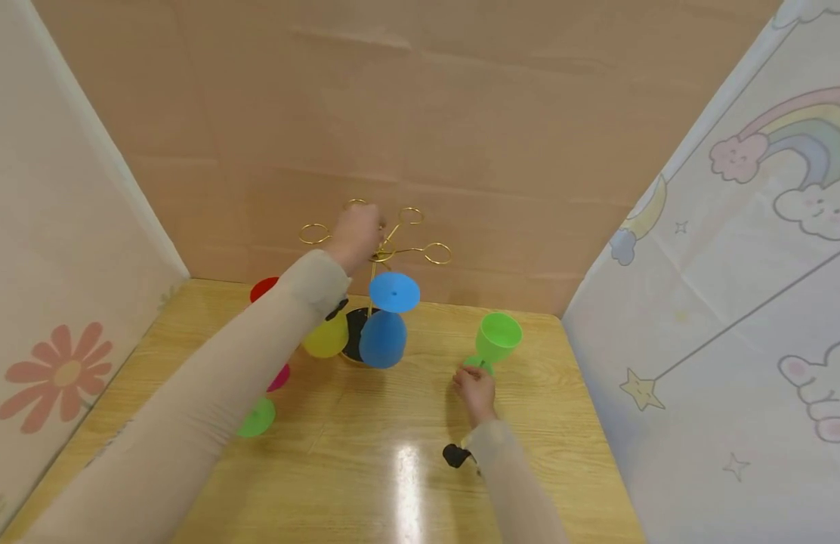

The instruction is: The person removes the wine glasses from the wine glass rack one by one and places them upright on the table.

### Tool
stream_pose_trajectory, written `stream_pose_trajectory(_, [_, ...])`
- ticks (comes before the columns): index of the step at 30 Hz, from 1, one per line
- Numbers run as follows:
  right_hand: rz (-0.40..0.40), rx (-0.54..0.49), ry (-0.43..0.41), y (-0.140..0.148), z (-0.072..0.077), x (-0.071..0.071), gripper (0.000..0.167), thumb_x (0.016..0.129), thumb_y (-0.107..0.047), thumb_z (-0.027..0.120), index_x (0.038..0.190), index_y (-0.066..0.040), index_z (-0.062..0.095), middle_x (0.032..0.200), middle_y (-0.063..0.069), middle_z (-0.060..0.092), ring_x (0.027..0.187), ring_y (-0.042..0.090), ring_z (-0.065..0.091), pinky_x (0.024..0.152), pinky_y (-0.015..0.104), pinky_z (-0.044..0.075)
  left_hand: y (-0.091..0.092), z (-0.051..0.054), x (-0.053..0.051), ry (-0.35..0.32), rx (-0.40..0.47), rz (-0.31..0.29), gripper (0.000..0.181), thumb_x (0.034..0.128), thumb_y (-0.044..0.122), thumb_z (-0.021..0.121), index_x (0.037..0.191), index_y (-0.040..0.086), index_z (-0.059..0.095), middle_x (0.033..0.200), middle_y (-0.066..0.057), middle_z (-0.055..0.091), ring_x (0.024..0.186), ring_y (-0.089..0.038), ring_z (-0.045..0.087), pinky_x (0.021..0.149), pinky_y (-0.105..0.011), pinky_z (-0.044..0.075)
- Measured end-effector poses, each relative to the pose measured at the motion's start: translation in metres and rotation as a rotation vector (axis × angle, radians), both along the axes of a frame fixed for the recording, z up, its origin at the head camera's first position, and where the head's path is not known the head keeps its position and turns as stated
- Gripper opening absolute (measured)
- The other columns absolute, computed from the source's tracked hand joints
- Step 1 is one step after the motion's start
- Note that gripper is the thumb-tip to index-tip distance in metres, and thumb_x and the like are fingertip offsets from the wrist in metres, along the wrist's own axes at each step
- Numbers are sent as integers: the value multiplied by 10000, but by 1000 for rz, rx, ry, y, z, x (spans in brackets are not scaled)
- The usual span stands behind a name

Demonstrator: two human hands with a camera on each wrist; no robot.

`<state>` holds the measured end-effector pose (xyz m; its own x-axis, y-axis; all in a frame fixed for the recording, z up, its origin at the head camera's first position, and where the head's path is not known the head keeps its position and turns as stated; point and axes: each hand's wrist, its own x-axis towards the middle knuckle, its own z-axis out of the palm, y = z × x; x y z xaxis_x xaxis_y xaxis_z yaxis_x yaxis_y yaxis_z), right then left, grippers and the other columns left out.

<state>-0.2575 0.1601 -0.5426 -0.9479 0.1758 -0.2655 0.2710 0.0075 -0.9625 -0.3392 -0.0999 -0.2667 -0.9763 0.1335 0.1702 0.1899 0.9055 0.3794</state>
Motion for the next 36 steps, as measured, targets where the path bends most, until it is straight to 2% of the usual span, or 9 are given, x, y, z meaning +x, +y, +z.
stream_pose_trajectory(2, [15,-22,29,-7,8,1,393,1043,-61,519,1360,159,443,1337,322,497,1175,364,609,1020,406,516,-2,0,1,-31,49,-17,197,1045,-21,489,952,18,658,754,-42,478,667,-162,378,606,-289,314])
stream_pose_trajectory(4, [29,-41,58,-12,15,1,350,1046,-70,522,1328,132,473,1318,294,511,1145,333,617,991,385,537,-4,-1,3,-57,97,-25,184,1048,8,510,1001,19,687,800,-54,549,675,-155,387,606,-280,318])
stream_pose_trajectory(8, [16,-61,140,-20,30,0,288,1057,-84,512,1282,95,505,1254,231,558,1085,278,635,937,340,564,-6,-3,5,-74,148,-43,181,1034,83,582,1137,29,720,994,-103,693,731,-189,522,623,-288,390])
stream_pose_trajectory(12, [14,-43,240,-24,50,-4,306,1077,-112,484,1302,95,496,1251,217,562,1049,215,637,939,321,560,-8,-7,5,-77,141,-62,262,1045,110,569,1270,47,689,1136,-123,705,784,-209,574,637,-299,420])
stream_pose_trajectory(18, [73,-11,443,-32,104,-18,279,1075,-128,500,1260,80,519,1250,279,548,1067,244,638,933,307,560,-14,-11,7,-133,180,-92,396,1064,-7,440,1445,33,539,1339,-146,634,676,-171,541,539,-248,385])
stream_pose_trajectory(22, [128,30,601,-37,147,-34,264,1060,-97,525,1227,107,541,1157,218,594,1023,218,661,890,270,571,-16,-11,7,-143,170,-117,477,1008,-124,392,1449,4,519,1394,-170,587,959,-228,629,635,-270,427])
stream_pose_trajectory(27, [248,145,692,-46,194,-56,310,1045,-91,558,1234,154,541,1147,236,603,1001,234,666,877,282,577,-16,-21,17,-97,206,-111,558,959,-172,440,1481,21,487,1470,-192,499,1338,-329,492,836,-355,528])
stream_pose_trajectory(32, [357,295,663,-56,228,-76,280,1025,-111,601,1235,75,597,1201,235,612,978,217,661,914,425,570,-14,-39,43,15,345,-107,522,989,-109,496,1497,1,452,1494,-216,446,1381,-353,445,1018,-404,511])
stream_pose_trajectory(36, [424,388,601,-66,242,-89,281,1008,-105,624,1250,38,634,1238,226,628,1024,285,658,917,421,571,-13,-54,65,146,422,-112,407,1024,-73,475,1429,-45,503,1407,-229,506,1303,-353,524,1085,-419,460])
